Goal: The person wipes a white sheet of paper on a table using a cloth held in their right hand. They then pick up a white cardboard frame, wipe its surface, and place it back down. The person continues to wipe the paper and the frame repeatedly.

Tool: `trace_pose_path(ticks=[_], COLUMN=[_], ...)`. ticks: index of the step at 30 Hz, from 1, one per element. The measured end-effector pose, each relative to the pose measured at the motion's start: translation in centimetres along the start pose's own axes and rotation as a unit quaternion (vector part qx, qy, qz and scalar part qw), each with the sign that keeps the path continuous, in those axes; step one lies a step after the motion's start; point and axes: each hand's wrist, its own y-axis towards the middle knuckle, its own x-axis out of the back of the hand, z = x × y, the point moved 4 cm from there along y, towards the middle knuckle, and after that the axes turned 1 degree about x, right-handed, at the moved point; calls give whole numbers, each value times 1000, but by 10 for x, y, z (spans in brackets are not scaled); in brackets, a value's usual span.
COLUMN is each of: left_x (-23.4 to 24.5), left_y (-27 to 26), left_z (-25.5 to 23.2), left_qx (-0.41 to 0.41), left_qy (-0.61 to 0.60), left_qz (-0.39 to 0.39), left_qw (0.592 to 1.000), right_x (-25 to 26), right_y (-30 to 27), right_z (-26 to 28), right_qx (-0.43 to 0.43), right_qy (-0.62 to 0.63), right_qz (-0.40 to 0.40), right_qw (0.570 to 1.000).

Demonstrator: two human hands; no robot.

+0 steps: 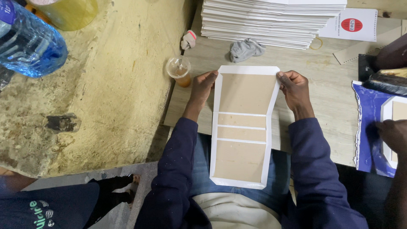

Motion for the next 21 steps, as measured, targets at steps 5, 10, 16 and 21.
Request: trace_pose_path(ticks=[5,10,16,21], left_x=[5,5,-10,-23], left_y=[-9,28,60,64], left_z=[-29,-32,-2,31], left_qx=[-57,-16,-130,-119], left_qy=[63,170,485,589], left_qz=[55,157,105,82], left_qw=[995,973,859,795], right_x=[-5,0,-22,-114], right_y=[-7,16,62,30], right_z=[22,31,-20,-1], right_qx=[-30,-42,38,2], right_qy=[-24,-167,-549,-674], right_qz=[43,128,127,148], right_qw=[998,977,825,723])
